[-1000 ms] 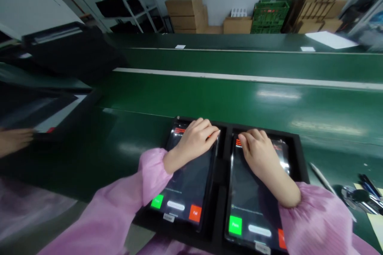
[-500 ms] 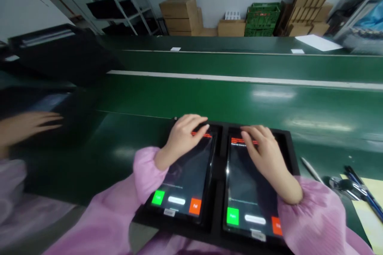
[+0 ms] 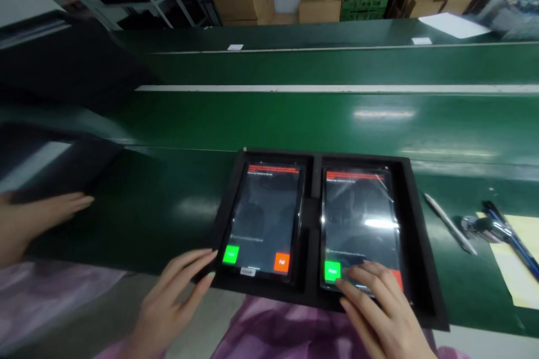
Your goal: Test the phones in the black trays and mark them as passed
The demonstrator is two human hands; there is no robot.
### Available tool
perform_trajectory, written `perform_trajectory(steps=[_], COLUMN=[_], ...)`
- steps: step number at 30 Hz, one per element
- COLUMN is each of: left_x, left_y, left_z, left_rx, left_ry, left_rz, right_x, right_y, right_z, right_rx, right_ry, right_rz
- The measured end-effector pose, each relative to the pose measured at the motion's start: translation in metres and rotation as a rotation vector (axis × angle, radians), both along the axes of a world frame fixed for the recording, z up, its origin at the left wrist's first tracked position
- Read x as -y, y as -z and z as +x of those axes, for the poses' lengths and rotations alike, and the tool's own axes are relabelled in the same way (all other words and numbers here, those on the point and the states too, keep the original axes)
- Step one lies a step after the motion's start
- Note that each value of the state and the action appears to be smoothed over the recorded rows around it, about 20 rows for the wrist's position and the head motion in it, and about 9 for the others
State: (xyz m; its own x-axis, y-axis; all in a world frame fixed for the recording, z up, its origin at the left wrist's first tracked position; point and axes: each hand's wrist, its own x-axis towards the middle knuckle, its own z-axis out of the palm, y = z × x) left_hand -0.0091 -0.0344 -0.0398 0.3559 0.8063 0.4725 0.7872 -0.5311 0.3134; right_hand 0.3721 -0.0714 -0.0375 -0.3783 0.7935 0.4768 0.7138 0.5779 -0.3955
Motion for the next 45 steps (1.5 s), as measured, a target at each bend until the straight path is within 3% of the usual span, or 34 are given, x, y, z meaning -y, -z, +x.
perform_trajectory(steps=[4,7,10,16,22,26,30,32,37,40,45], left_x=[0.003,0.003,0.003,-0.013,-0.072,-0.133,-0.17,-0.17,-0.149,-0.145,-0.151], left_y=[0.009,0.017,0.021,0.006,-0.003,0.006,0.017,0.02,0.018,0.017,0.023], left_z=[0.001,-0.001,-0.004,-0.006,-0.001,0.019,0.039,0.042,0.034,0.036,0.039], left_rx=[-0.141,-0.217,-0.131,-0.015,-0.031,-0.106,-0.158,-0.141,-0.068,-0.013,-0.123], left_ry=[0.004,0.011,-0.04,-0.102,-0.04,0.021,0.009,0.02,0.052,0.033,0.013], left_rz=[0.061,0.094,0.095,0.051,0.041,-0.031,-0.026,0.025,0.174,0.279,0.191], right_x=[-0.001,-0.003,-0.003,-0.001,-0.023,-0.076,-0.134,-0.147,-0.139,-0.135,-0.139], right_y=[0.017,0.013,0.005,0.003,-0.009,-0.023,-0.013,-0.005,-0.004,-0.006,0.004], right_z=[-0.002,-0.003,-0.002,-0.004,-0.007,0.0,0.003,0.002,0.003,0.006,0.008], right_rx=[0.024,0.04,0.064,0.143,0.316,0.361,0.456,0.456,0.249,0.189,0.283], right_ry=[-0.028,-0.004,0.014,0.039,0.07,0.075,0.246,0.273,0.114,0.156,0.228], right_rz=[0.092,0.116,0.112,0.132,0.218,0.245,0.199,0.152,0.142,0.173,0.188])
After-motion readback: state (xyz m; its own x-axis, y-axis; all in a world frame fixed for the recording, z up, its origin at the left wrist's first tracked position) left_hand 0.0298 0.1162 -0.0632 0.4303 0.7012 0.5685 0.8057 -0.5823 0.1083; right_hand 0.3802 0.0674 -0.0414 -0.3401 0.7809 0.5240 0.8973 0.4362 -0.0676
